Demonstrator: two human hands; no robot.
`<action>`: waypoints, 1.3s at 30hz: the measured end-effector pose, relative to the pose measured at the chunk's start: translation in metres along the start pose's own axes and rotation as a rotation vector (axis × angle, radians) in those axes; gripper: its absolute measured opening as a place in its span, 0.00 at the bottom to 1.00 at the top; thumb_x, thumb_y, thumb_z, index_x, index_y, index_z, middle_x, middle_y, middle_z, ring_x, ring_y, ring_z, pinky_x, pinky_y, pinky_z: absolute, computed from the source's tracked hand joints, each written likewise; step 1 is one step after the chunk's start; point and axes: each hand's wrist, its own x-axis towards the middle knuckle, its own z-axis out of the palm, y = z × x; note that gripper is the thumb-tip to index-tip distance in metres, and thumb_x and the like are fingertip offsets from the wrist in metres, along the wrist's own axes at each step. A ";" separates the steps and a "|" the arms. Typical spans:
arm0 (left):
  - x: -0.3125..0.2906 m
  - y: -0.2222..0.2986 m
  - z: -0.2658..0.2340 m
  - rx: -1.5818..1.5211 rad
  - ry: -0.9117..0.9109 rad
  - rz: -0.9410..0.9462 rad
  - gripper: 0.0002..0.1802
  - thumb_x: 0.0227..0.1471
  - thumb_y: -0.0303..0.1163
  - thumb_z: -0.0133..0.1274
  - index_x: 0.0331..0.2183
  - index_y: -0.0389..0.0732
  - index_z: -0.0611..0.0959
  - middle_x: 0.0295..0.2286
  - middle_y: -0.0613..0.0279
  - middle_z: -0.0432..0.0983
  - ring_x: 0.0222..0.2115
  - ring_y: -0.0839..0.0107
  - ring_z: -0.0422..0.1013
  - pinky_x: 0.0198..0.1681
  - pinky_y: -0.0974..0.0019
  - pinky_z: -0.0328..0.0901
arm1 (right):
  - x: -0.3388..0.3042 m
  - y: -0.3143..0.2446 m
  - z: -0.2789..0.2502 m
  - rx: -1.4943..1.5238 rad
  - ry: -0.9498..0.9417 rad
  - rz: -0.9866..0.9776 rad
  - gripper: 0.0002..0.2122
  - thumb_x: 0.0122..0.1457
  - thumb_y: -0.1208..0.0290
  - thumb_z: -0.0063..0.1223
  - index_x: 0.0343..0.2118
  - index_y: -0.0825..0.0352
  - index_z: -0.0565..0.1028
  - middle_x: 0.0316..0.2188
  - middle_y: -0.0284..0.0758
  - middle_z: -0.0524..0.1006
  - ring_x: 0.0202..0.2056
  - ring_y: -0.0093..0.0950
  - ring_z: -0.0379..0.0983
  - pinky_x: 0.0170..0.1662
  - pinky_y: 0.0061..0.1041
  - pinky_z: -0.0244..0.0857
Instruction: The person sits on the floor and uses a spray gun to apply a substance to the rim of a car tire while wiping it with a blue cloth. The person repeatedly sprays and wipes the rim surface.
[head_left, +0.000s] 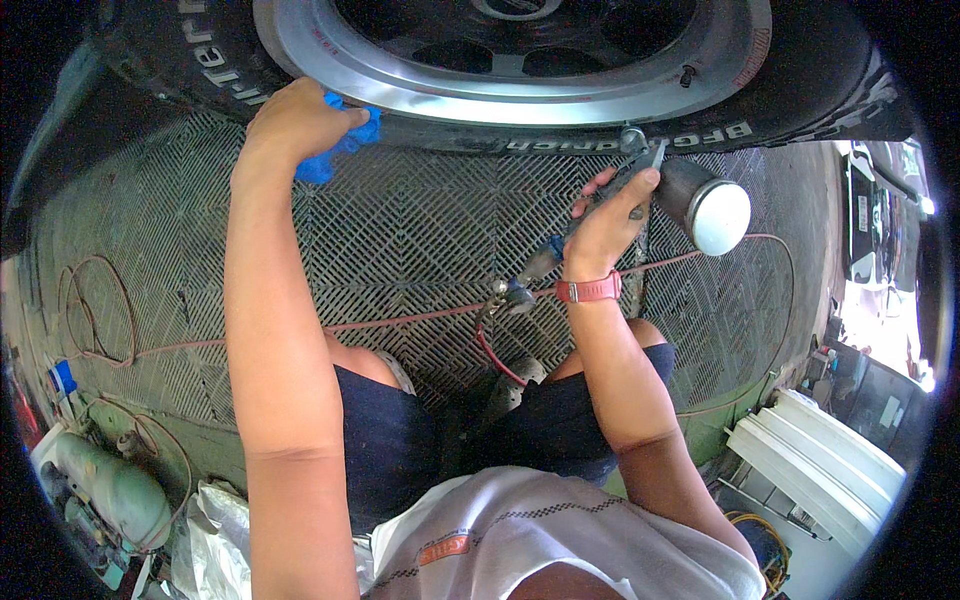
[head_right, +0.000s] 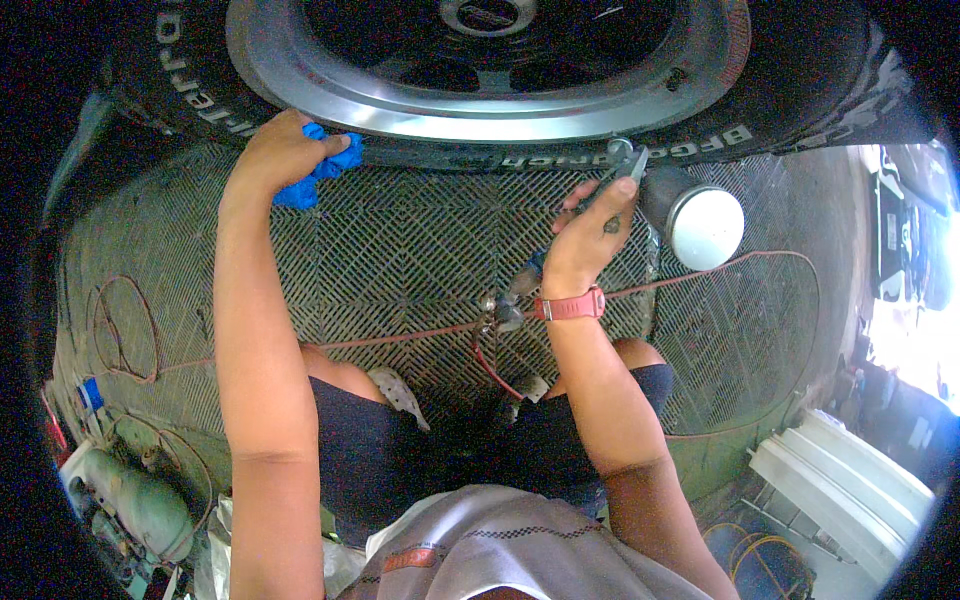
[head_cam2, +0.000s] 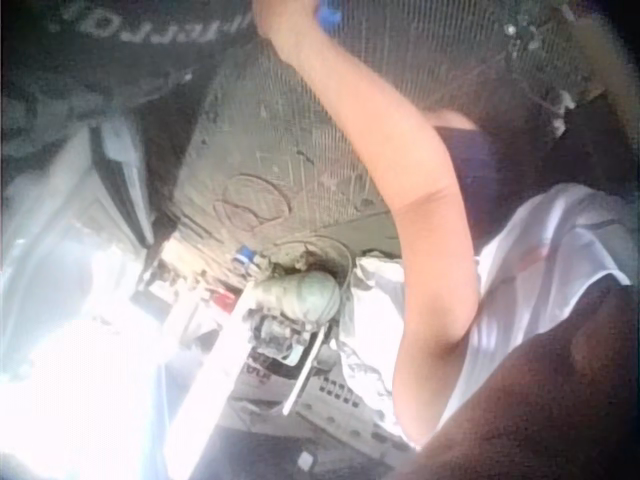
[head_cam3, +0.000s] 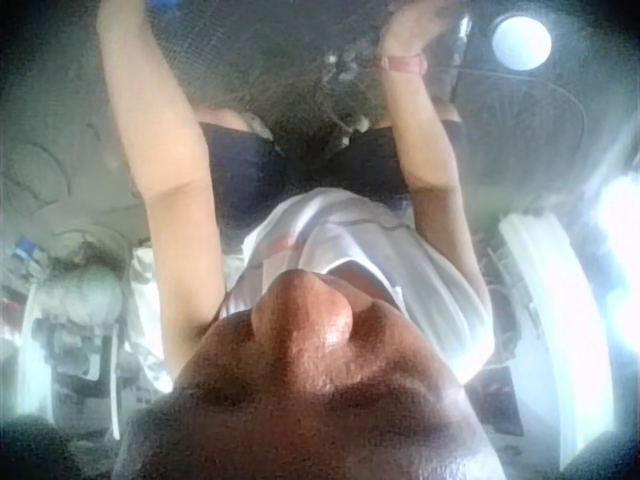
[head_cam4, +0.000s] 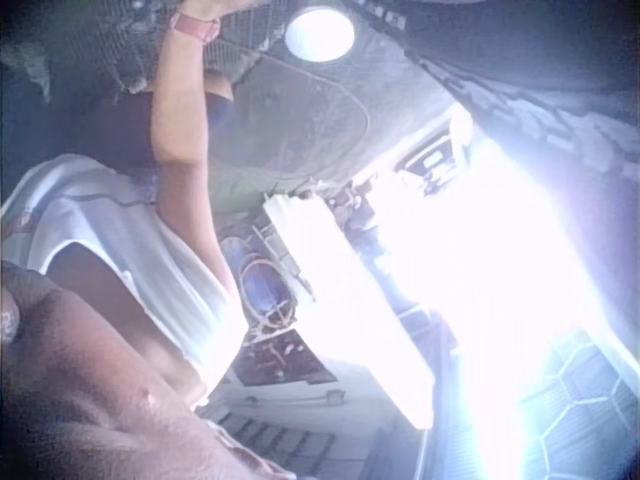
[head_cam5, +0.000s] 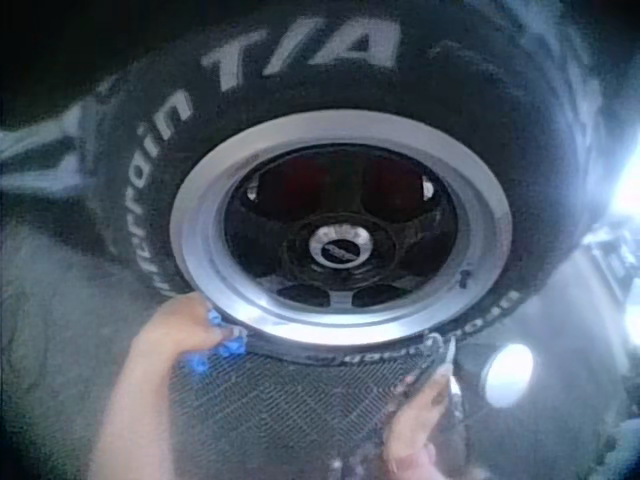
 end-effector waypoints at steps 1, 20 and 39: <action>0.001 -0.001 0.001 0.022 0.016 -0.016 0.38 0.52 0.54 0.67 0.57 0.40 0.84 0.53 0.45 0.83 0.56 0.49 0.79 0.60 0.49 0.71 | 0.000 -0.003 0.001 -0.012 -0.009 -0.052 0.27 0.77 0.39 0.36 0.39 0.63 0.72 0.27 0.29 0.73 0.24 0.20 0.70 0.21 0.19 0.62; -0.006 0.007 -0.006 -0.056 -0.036 -0.009 0.36 0.49 0.56 0.69 0.53 0.41 0.88 0.48 0.47 0.86 0.52 0.50 0.82 0.57 0.51 0.73 | -0.012 0.010 0.015 0.007 -0.205 0.398 0.30 0.74 0.34 0.37 0.35 0.62 0.72 0.23 0.29 0.72 0.20 0.21 0.69 0.17 0.22 0.59; 0.001 0.000 0.002 -0.018 0.039 0.026 0.39 0.48 0.55 0.69 0.57 0.42 0.85 0.55 0.46 0.82 0.58 0.48 0.77 0.62 0.49 0.69 | -0.001 -0.005 0.001 0.070 0.057 -0.006 0.26 0.78 0.40 0.35 0.37 0.62 0.69 0.26 0.29 0.70 0.21 0.19 0.66 0.20 0.19 0.59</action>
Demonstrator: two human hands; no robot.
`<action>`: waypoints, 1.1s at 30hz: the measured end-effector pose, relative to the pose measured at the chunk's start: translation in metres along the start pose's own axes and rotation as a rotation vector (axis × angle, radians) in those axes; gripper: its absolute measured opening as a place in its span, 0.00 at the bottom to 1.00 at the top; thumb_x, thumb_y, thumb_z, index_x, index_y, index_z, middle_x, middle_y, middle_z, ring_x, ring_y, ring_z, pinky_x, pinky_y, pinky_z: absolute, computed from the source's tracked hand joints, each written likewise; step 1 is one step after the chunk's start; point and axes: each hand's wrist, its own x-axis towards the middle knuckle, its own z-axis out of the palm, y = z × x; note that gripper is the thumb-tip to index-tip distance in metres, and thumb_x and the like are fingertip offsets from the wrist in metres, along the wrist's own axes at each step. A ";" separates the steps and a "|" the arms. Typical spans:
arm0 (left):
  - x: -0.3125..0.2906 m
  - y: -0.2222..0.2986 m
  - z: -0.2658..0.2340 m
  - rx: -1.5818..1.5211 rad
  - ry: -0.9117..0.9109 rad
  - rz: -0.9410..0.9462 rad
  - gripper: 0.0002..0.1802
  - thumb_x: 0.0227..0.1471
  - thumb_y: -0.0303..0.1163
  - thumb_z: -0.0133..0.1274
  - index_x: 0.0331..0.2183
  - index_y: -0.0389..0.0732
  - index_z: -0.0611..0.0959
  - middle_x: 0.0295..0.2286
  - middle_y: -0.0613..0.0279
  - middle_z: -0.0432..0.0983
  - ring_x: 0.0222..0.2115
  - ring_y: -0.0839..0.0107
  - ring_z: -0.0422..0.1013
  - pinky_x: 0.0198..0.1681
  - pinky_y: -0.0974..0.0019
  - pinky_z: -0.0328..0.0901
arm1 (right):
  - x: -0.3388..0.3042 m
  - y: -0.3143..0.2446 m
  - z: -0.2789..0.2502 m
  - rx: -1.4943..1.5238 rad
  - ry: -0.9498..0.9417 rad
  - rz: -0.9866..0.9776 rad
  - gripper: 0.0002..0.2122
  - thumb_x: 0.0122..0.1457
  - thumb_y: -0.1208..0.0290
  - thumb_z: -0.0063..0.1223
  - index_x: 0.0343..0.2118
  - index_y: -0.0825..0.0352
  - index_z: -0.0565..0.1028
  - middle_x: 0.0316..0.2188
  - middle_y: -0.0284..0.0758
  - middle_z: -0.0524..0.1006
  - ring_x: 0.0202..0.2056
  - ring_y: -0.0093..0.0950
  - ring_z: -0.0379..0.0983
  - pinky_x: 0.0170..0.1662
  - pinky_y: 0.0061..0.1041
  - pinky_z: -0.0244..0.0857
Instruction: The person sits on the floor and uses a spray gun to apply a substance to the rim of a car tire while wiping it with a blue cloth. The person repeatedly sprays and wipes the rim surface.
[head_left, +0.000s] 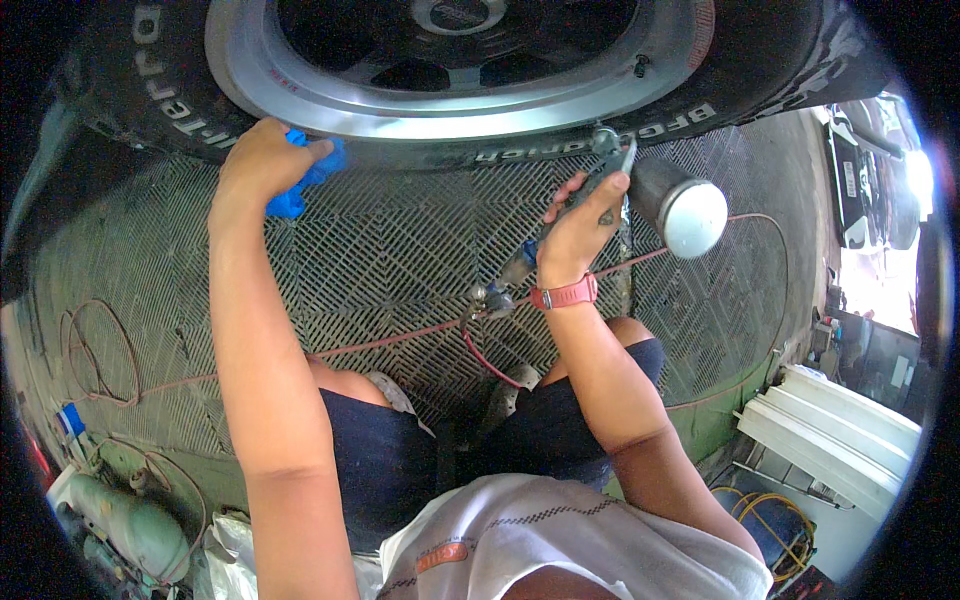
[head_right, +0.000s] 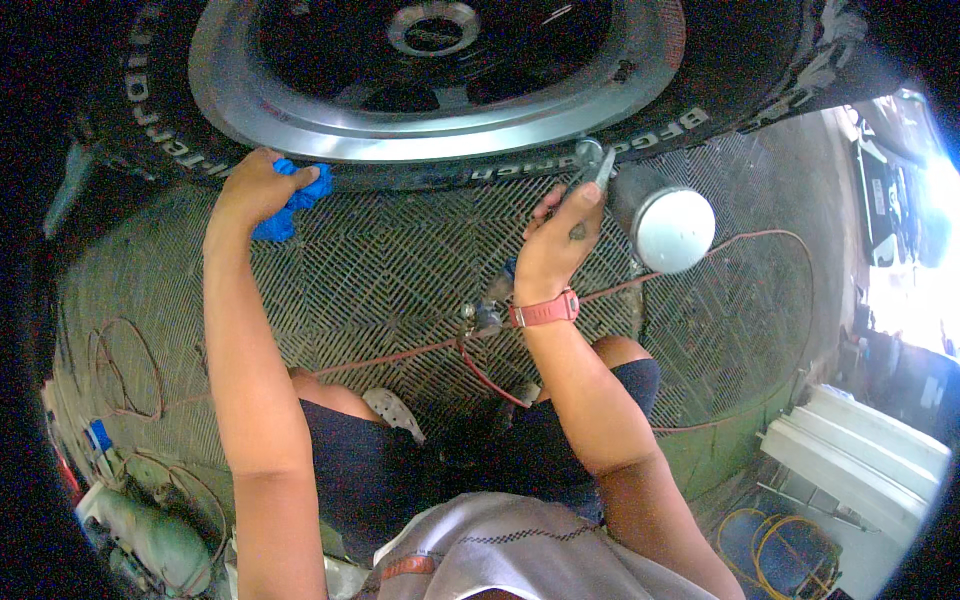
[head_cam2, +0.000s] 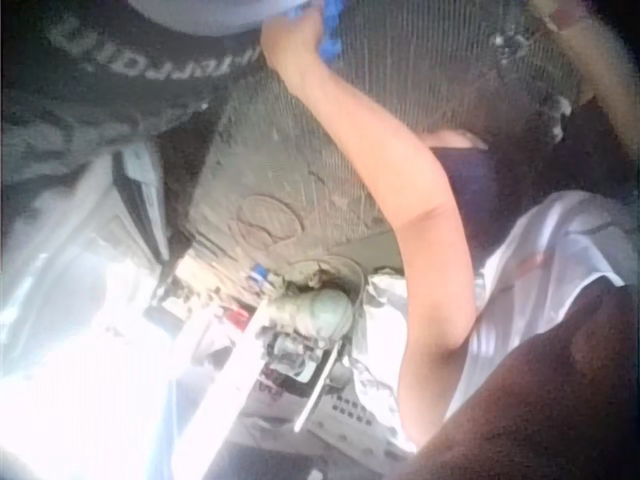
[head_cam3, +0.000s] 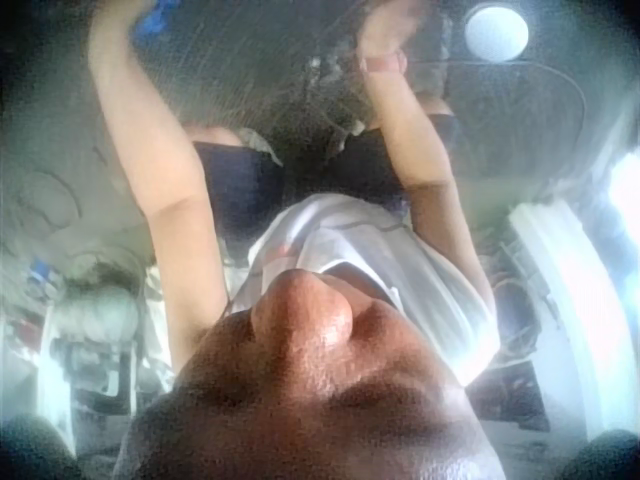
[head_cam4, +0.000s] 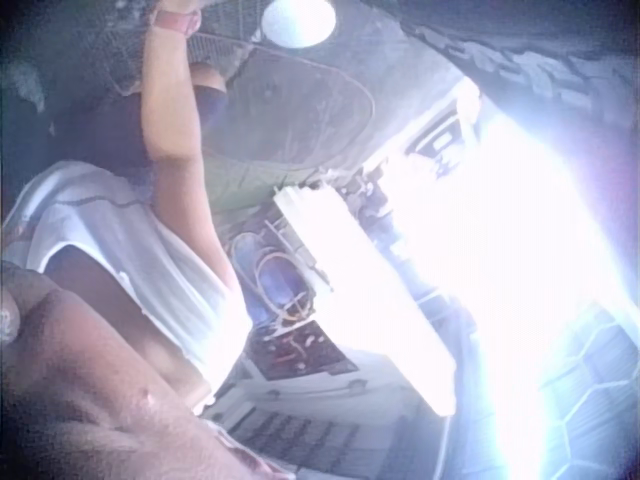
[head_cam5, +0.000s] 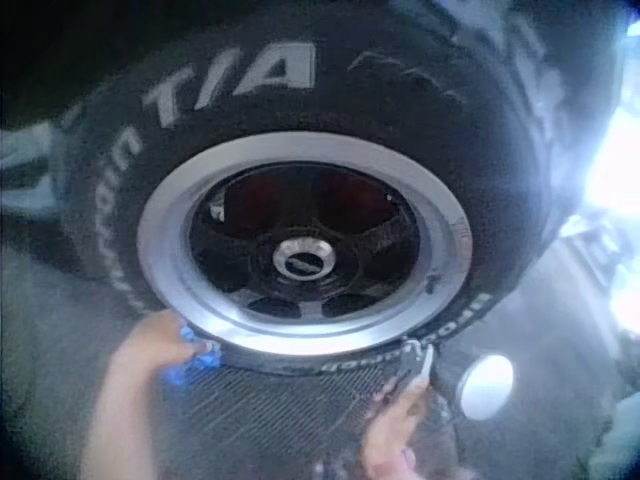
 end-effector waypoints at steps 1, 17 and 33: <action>-0.001 0.001 0.000 0.004 0.014 -0.008 0.39 0.48 0.55 0.69 0.57 0.41 0.85 0.55 0.46 0.82 0.58 0.48 0.77 0.62 0.49 0.69 | 0.000 -0.003 -0.001 0.034 0.014 -0.038 0.26 0.78 0.40 0.35 0.37 0.62 0.69 0.26 0.29 0.70 0.22 0.19 0.66 0.21 0.19 0.59; -0.011 0.013 -0.004 0.009 0.043 0.042 0.35 0.51 0.48 0.71 0.54 0.35 0.85 0.49 0.44 0.85 0.49 0.51 0.82 0.54 0.52 0.73 | 0.018 -0.019 -0.010 0.208 0.034 0.056 0.29 0.76 0.36 0.34 0.40 0.62 0.72 0.25 0.29 0.72 0.20 0.20 0.68 0.17 0.21 0.60; -0.016 0.021 -0.010 -0.083 -0.029 -0.016 0.41 0.50 0.54 0.72 0.51 0.26 0.83 0.45 0.39 0.84 0.46 0.50 0.81 0.51 0.53 0.73 | 0.027 -0.028 -0.019 0.223 0.011 0.076 0.31 0.75 0.34 0.33 0.54 0.63 0.73 0.26 0.29 0.72 0.23 0.19 0.69 0.19 0.20 0.62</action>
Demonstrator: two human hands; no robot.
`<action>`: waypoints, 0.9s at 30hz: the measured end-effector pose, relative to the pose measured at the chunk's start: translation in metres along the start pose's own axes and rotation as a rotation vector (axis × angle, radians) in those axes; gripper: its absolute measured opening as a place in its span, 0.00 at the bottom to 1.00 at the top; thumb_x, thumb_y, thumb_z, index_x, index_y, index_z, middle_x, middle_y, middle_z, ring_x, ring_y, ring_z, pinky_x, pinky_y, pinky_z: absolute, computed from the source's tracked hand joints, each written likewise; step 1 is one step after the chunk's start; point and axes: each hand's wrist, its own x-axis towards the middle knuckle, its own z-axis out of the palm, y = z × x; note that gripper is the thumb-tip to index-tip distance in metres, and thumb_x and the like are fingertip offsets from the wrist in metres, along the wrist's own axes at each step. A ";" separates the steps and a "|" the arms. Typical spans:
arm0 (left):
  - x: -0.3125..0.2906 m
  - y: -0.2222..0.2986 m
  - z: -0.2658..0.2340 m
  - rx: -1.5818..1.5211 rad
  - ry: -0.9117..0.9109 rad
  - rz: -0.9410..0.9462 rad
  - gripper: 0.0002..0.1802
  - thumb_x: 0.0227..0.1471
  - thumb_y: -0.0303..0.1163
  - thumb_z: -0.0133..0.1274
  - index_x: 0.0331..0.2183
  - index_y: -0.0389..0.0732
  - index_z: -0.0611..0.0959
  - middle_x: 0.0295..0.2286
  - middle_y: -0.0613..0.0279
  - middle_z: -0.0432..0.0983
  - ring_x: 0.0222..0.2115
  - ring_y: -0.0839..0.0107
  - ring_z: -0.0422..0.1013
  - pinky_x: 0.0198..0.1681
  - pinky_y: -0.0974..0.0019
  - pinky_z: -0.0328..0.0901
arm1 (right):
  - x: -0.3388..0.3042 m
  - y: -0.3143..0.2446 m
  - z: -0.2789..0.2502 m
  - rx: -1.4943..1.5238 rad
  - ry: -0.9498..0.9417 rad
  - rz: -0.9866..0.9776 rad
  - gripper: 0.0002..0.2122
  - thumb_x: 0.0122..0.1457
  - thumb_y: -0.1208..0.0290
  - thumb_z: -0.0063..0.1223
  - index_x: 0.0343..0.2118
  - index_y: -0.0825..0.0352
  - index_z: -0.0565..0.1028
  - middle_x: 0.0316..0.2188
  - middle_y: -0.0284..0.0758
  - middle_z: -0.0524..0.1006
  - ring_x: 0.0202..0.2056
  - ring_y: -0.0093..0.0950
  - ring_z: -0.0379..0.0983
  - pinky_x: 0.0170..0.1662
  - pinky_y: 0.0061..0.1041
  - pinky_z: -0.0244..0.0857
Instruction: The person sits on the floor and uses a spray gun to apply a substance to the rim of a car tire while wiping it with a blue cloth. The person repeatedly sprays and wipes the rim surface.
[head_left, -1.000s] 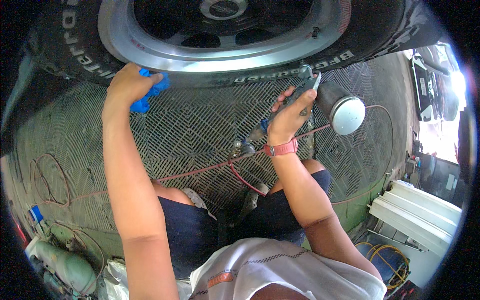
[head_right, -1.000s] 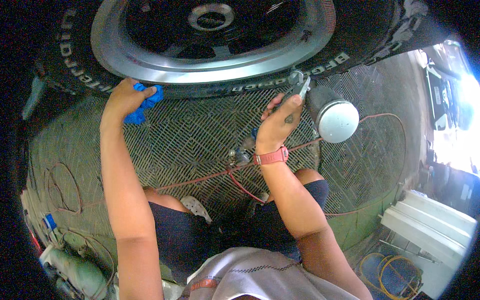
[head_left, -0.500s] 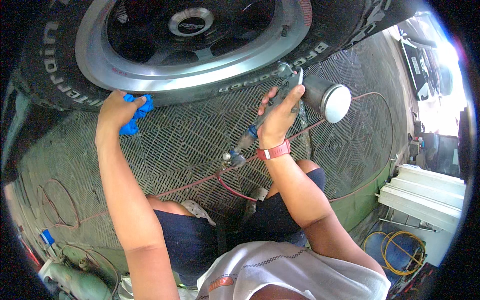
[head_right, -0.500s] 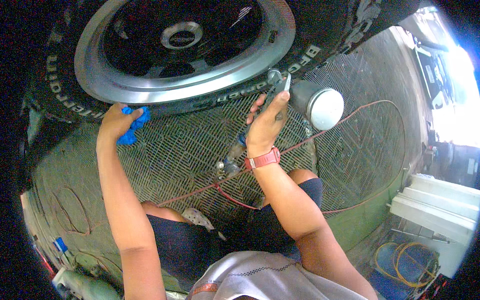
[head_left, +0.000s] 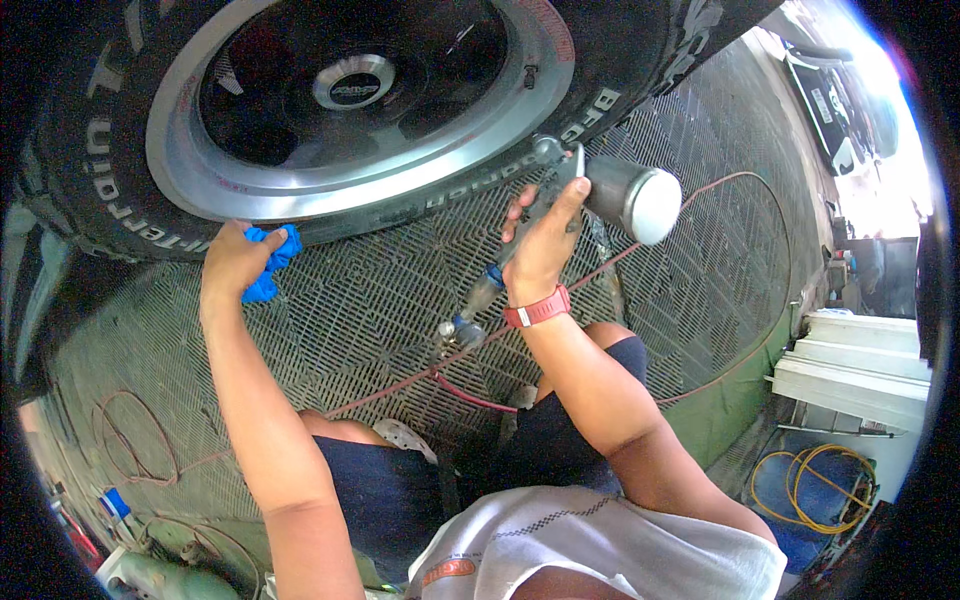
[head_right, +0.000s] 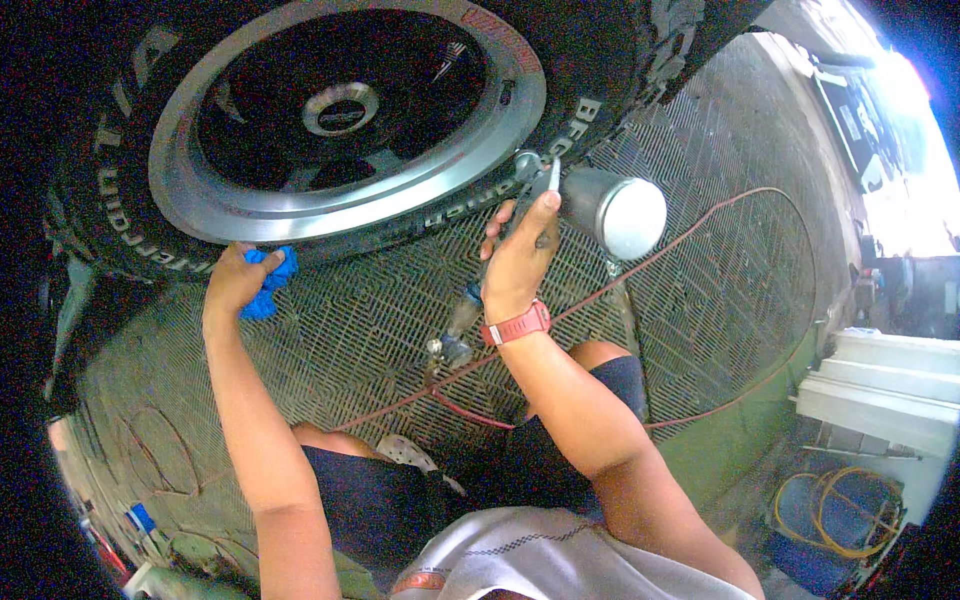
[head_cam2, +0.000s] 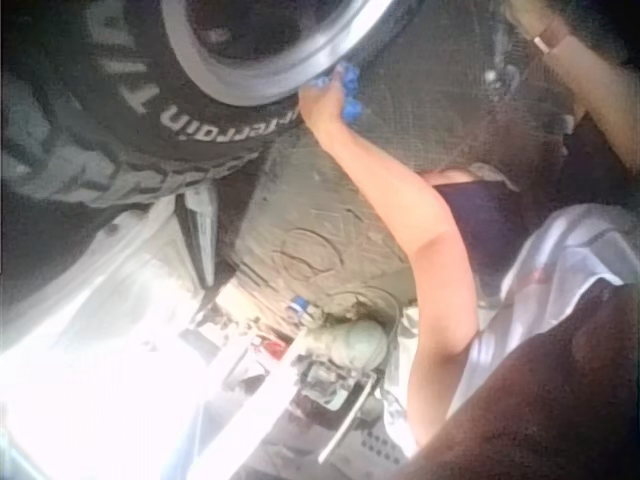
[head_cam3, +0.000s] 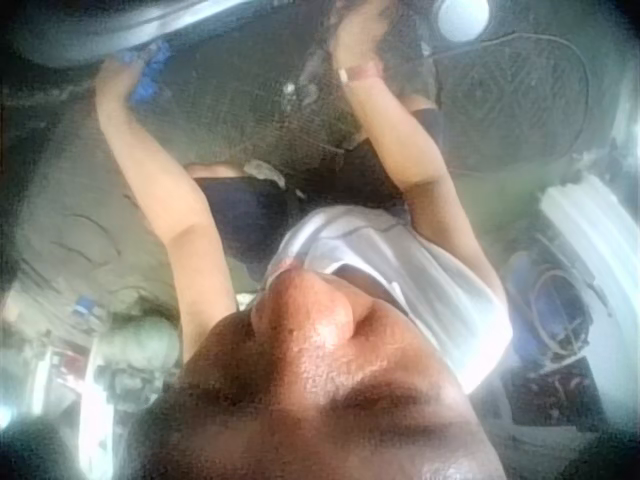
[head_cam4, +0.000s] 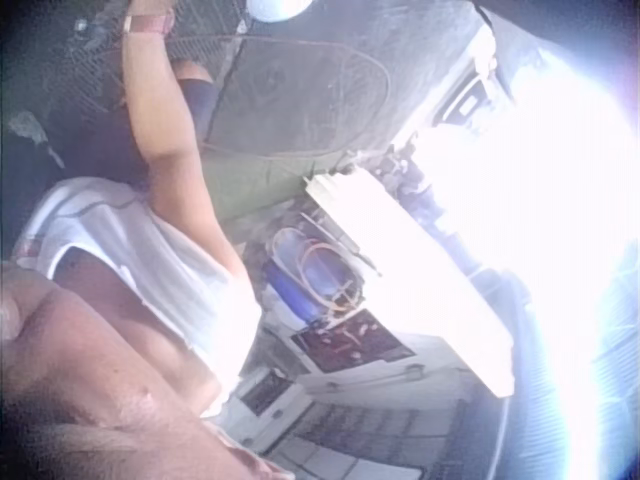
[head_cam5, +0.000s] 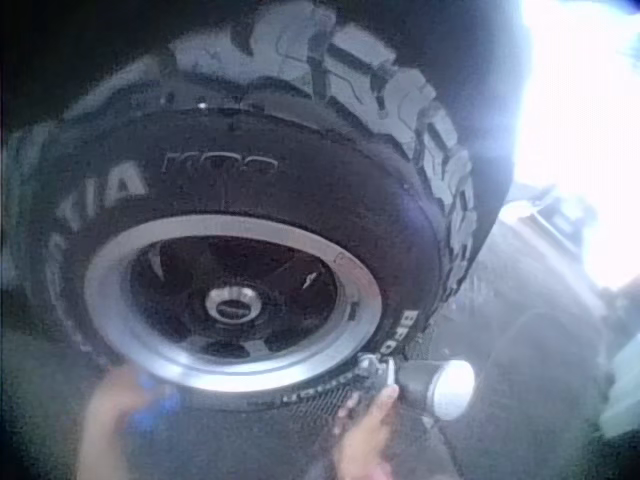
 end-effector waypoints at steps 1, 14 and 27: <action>0.000 0.003 -0.002 0.014 -0.033 -0.027 0.42 0.49 0.56 0.72 0.51 0.27 0.83 0.48 0.36 0.83 0.50 0.46 0.80 0.56 0.51 0.71 | -0.001 -0.006 0.000 0.010 -0.020 -0.063 0.33 0.74 0.33 0.34 0.60 0.61 0.71 0.27 0.29 0.72 0.24 0.20 0.70 0.19 0.20 0.63; -0.001 -0.004 0.004 0.026 0.033 0.033 0.44 0.49 0.56 0.72 0.55 0.31 0.83 0.53 0.38 0.82 0.55 0.46 0.78 0.59 0.51 0.70 | -0.011 -0.022 0.015 0.063 -0.167 -0.190 0.38 0.74 0.31 0.30 0.59 0.67 0.72 0.27 0.30 0.72 0.25 0.19 0.69 0.21 0.19 0.63; 0.002 -0.012 0.005 0.023 0.045 0.080 0.42 0.49 0.53 0.72 0.57 0.35 0.83 0.52 0.42 0.83 0.56 0.48 0.78 0.62 0.52 0.69 | -0.016 -0.012 0.039 0.006 -0.180 -0.242 0.32 0.77 0.37 0.29 0.55 0.66 0.73 0.29 0.29 0.72 0.26 0.17 0.69 0.21 0.17 0.63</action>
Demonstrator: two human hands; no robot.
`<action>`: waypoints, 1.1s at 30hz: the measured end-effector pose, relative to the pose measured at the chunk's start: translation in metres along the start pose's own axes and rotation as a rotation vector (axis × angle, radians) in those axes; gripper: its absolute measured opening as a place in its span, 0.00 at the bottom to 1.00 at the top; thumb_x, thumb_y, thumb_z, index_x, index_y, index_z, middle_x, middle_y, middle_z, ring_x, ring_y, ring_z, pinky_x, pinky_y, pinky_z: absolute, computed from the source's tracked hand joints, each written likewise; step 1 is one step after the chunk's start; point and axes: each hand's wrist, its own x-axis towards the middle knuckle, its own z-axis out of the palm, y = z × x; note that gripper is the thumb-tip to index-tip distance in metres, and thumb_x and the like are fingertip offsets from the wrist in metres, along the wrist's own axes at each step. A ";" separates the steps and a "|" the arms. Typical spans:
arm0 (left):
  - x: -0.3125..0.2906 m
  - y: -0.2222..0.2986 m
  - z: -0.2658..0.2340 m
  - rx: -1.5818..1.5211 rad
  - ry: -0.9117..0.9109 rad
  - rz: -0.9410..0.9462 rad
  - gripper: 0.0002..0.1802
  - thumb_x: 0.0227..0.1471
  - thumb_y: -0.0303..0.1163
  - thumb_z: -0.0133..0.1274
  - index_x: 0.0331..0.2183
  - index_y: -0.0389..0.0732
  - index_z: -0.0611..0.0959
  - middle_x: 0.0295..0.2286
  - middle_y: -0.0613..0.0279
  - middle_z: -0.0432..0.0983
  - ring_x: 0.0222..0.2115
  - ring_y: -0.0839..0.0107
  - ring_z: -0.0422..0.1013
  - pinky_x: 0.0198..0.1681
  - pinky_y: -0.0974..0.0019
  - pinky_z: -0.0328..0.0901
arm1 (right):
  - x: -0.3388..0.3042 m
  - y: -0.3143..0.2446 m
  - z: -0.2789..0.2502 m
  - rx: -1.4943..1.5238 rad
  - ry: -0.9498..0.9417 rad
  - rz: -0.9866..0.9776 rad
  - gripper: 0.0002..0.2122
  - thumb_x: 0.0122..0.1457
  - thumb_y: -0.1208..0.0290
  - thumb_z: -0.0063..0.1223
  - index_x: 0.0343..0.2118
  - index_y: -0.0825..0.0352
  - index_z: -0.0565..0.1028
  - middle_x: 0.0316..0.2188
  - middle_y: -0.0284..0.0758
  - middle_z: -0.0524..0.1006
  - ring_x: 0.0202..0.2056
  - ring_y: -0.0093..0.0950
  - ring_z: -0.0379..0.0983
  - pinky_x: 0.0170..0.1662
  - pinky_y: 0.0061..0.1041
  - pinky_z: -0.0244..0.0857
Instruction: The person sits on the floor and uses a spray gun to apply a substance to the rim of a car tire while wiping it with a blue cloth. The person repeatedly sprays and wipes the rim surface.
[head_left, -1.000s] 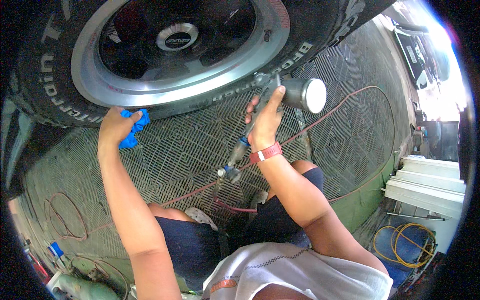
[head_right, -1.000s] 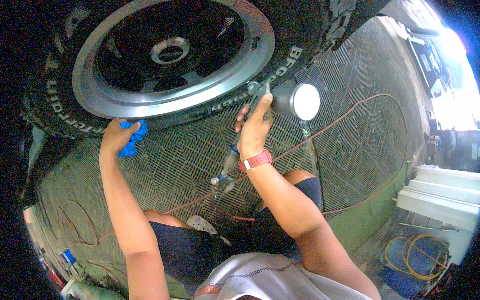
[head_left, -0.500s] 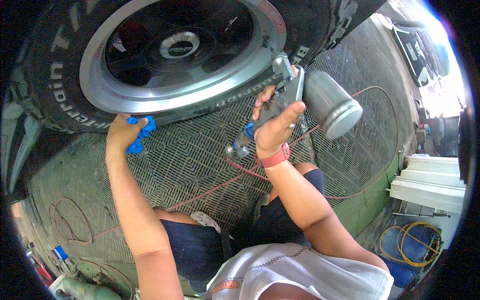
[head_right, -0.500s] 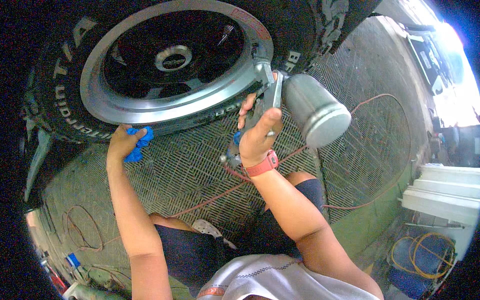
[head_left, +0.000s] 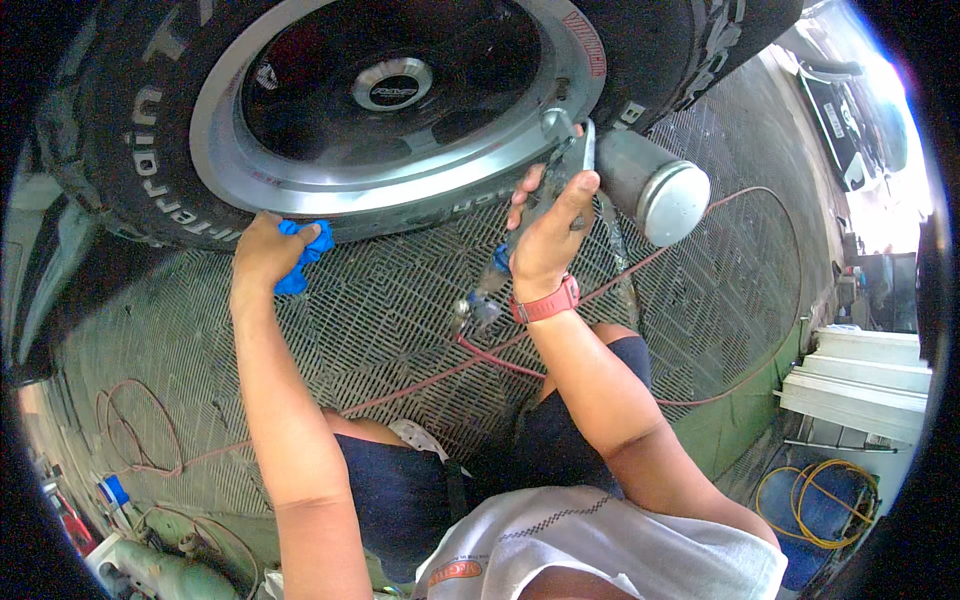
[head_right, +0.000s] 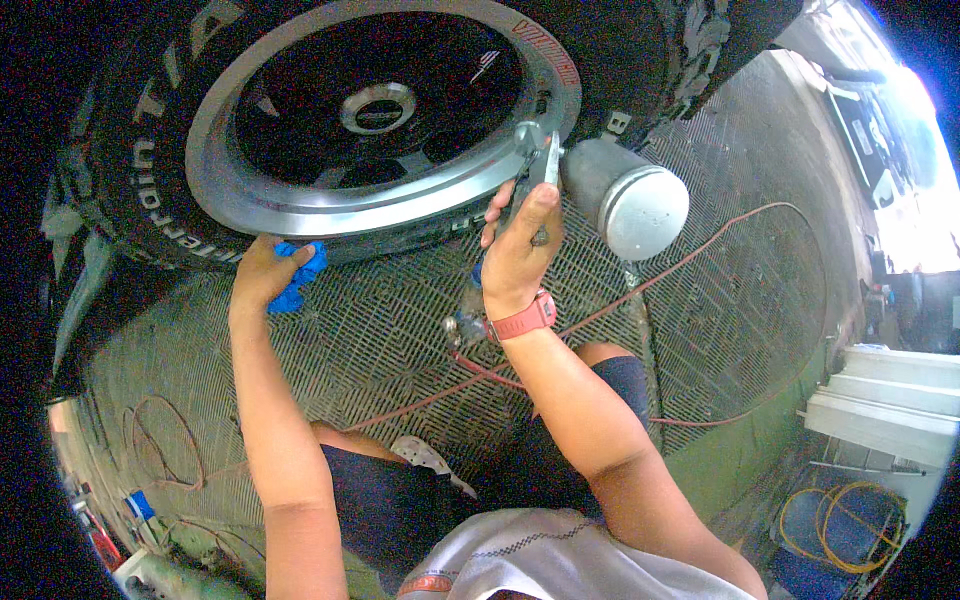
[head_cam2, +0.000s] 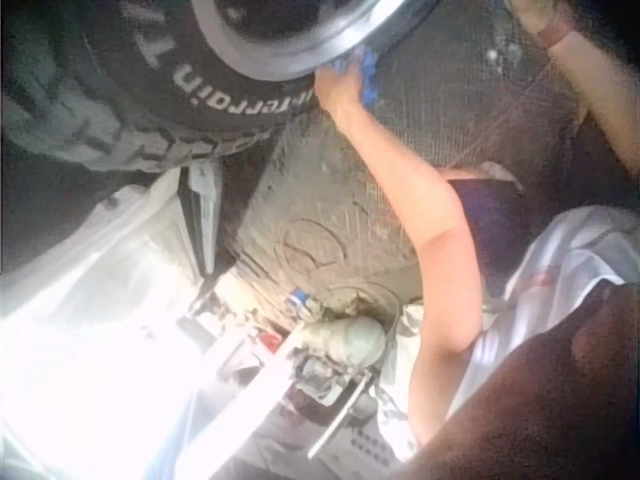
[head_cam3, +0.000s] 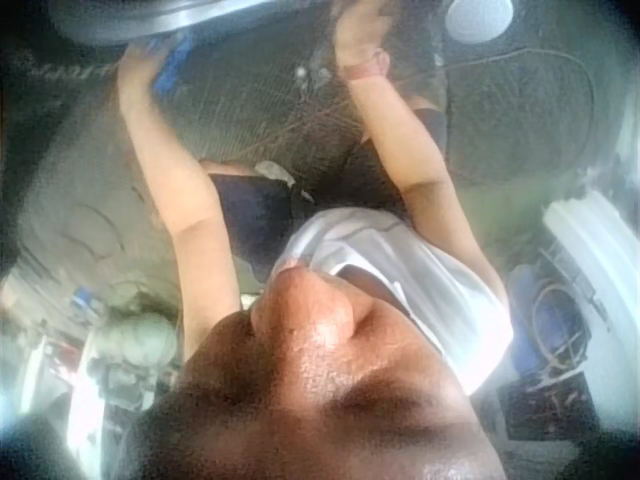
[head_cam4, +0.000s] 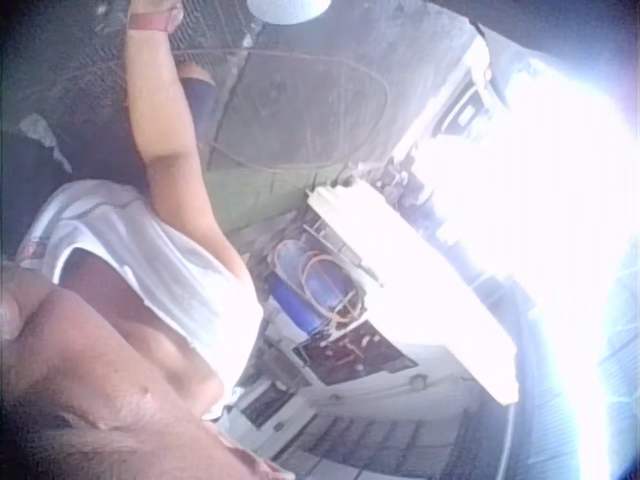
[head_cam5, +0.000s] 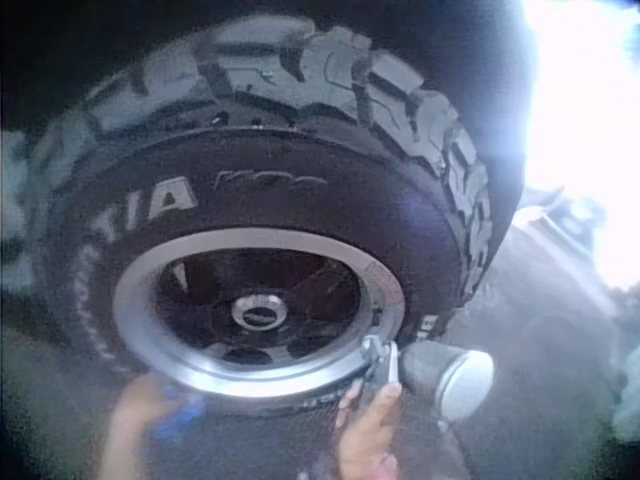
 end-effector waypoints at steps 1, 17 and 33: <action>0.004 -0.009 0.006 0.032 0.049 0.039 0.42 0.49 0.53 0.72 0.57 0.35 0.83 0.52 0.42 0.83 0.56 0.48 0.78 0.62 0.52 0.69 | -0.001 -0.005 0.005 0.012 -0.021 -0.052 0.33 0.78 0.38 0.29 0.60 0.66 0.72 0.30 0.28 0.72 0.27 0.17 0.68 0.22 0.16 0.64; 0.007 -0.019 0.008 0.000 0.026 0.037 0.45 0.49 0.54 0.71 0.60 0.34 0.79 0.56 0.42 0.80 0.59 0.46 0.75 0.63 0.49 0.68 | -0.004 -0.033 0.049 0.152 -0.330 -0.185 0.50 0.66 0.21 0.32 0.73 0.67 0.62 0.30 0.31 0.74 0.24 0.18 0.66 0.23 0.17 0.61; 0.004 -0.017 0.007 0.002 0.021 -0.033 0.44 0.46 0.56 0.72 0.57 0.37 0.82 0.54 0.42 0.82 0.57 0.46 0.76 0.62 0.49 0.69 | -0.003 -0.054 0.083 0.457 -0.398 0.061 0.44 0.64 0.18 0.28 0.42 0.66 0.71 0.29 0.35 0.73 0.29 0.29 0.71 0.20 0.23 0.63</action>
